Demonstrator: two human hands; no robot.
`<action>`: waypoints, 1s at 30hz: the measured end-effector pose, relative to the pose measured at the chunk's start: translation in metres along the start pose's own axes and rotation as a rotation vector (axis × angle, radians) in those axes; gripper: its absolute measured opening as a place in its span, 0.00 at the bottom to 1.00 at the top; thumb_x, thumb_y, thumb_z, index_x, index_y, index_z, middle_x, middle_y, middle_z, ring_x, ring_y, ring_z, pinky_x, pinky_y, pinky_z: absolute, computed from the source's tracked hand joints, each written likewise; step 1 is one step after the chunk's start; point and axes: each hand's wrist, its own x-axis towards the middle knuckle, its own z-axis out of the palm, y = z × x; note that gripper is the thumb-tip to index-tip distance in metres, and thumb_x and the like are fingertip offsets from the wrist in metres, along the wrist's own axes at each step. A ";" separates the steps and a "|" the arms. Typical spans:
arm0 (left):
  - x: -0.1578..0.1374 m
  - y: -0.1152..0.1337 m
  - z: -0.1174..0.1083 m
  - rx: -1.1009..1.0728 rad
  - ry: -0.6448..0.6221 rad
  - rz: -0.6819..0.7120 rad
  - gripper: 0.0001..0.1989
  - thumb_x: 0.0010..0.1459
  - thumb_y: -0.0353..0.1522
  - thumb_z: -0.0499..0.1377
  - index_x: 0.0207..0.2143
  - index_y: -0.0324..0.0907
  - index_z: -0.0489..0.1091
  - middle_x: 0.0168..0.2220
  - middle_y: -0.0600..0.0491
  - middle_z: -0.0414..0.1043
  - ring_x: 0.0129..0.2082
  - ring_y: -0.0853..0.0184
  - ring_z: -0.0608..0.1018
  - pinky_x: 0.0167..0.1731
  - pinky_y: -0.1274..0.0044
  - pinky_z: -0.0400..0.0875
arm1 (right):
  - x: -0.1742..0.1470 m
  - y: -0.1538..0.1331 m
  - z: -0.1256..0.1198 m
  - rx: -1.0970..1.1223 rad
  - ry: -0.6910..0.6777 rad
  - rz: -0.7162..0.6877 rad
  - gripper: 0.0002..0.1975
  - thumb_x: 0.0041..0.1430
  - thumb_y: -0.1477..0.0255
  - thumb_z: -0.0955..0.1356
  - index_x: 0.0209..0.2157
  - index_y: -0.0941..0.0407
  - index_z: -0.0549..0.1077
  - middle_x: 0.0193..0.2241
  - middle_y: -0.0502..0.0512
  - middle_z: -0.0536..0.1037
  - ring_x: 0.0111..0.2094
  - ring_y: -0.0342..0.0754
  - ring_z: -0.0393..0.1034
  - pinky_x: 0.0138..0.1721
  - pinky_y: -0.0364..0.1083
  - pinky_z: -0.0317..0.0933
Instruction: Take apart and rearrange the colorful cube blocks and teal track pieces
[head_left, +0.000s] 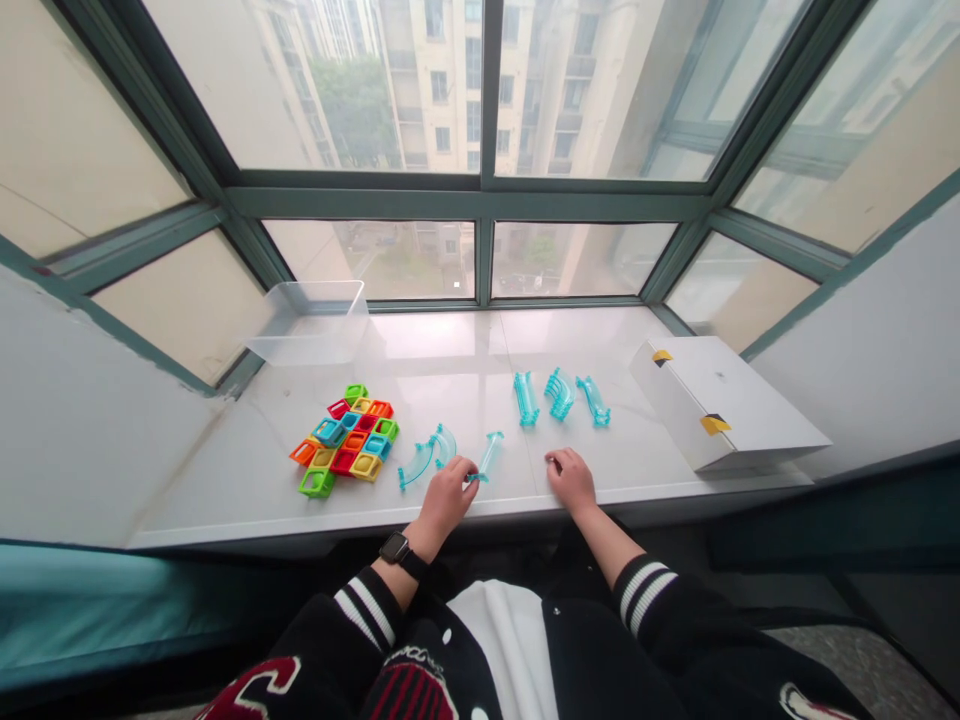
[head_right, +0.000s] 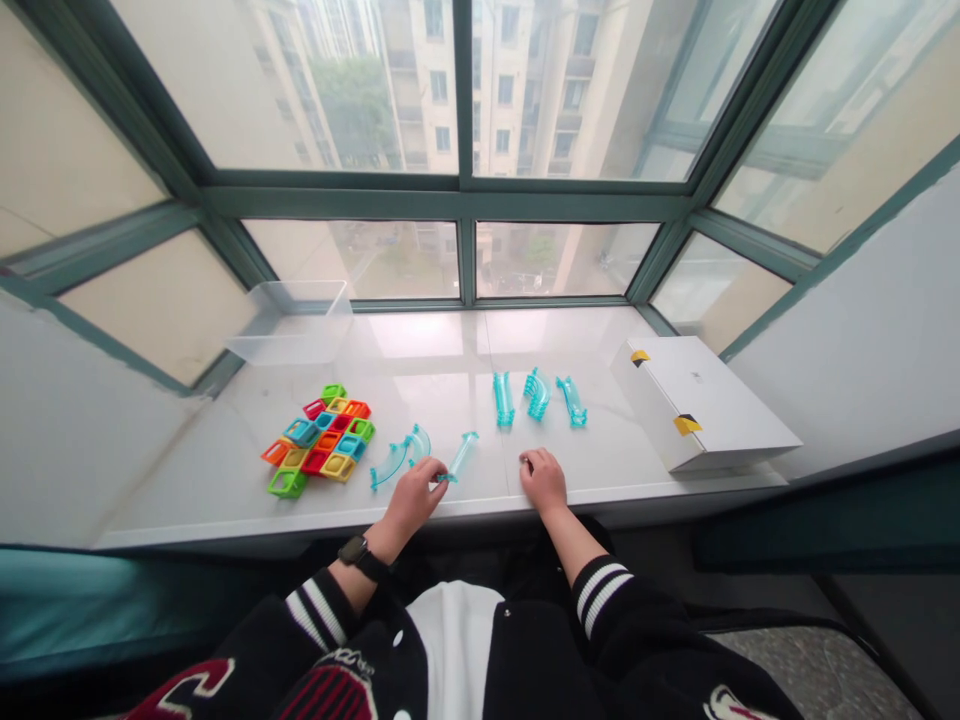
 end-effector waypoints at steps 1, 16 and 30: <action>-0.001 0.000 -0.001 -0.093 0.050 -0.071 0.02 0.62 0.30 0.58 0.37 0.45 0.71 0.36 0.52 0.74 0.37 0.64 0.78 0.41 0.71 0.75 | 0.000 -0.001 0.000 0.000 -0.003 0.001 0.13 0.61 0.76 0.63 0.40 0.53 0.80 0.37 0.57 0.79 0.41 0.53 0.72 0.47 0.49 0.64; -0.019 -0.009 0.015 -0.314 0.011 -0.563 0.09 0.67 0.40 0.57 0.38 0.45 0.67 0.32 0.55 0.77 0.25 0.69 0.80 0.25 0.79 0.69 | 0.003 -0.004 -0.001 -0.021 0.002 0.000 0.12 0.61 0.76 0.64 0.39 0.52 0.79 0.37 0.55 0.79 0.41 0.53 0.72 0.46 0.48 0.63; -0.024 -0.005 0.017 0.164 -0.108 -0.268 0.15 0.72 0.41 0.53 0.46 0.50 0.79 0.34 0.52 0.82 0.36 0.60 0.82 0.33 0.75 0.65 | 0.001 -0.004 -0.006 -0.012 0.000 -0.025 0.13 0.64 0.73 0.63 0.39 0.53 0.80 0.38 0.57 0.80 0.43 0.54 0.73 0.49 0.50 0.64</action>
